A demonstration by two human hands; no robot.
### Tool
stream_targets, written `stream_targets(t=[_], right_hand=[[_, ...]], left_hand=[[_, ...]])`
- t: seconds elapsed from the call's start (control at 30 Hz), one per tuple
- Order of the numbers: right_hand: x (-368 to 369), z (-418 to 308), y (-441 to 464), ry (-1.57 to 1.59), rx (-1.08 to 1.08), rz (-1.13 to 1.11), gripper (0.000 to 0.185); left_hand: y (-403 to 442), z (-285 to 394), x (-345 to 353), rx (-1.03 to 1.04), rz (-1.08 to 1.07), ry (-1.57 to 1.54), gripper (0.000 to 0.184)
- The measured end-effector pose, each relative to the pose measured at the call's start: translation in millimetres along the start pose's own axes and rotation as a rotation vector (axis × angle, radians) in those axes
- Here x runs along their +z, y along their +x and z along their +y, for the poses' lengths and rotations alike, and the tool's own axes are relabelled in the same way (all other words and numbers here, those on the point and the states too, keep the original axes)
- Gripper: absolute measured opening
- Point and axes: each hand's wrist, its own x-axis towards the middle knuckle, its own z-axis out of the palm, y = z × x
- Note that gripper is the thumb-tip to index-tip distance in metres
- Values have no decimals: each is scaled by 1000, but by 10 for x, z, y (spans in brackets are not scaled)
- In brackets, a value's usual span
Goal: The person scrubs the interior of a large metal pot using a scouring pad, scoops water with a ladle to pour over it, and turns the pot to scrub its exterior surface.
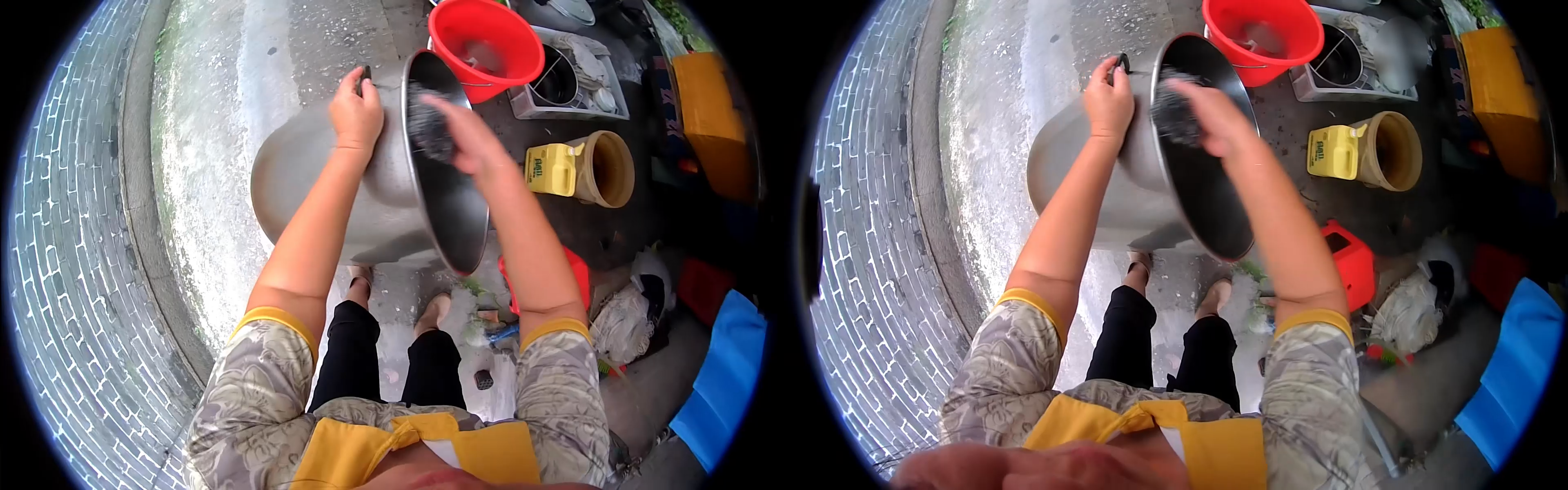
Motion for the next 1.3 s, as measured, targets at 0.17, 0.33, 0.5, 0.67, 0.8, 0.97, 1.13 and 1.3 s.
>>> stream_targets(t=[0.17, 0.33, 0.5, 0.67, 0.8, 0.97, 1.13, 1.3], right_hand=[[94, 372, -328, -1087, -510, 403, 47], [-48, 832, -1052, -1396, -466, 498, 45], [87, 509, -684, -1184, -455, 523, 40], [104, -293, 835, -951, -136, 411, 49], [237, -223, 927, -940, -141, 405, 44], [938, 364, -354, -1421, -373, 372, 44], [759, 1047, -1019, -1492, -502, 122, 36], [625, 1498, -1222, -1641, -579, 117, 48]], left_hand=[[-259, 100, 111, -4, 22, -114, 31], [-380, 70, 127, 5, 46, -131, 35], [-618, 296, -119, -390, -248, -395, 45], [-1040, 315, -389, -382, -291, -627, 47], [-958, 158, -465, -364, -225, -661, 43], [-279, -157, -622, -456, -60, -752, 40], [253, -452, -1182, -547, 34, -637, 34], [453, -861, -1592, -500, 240, -437, 23]])
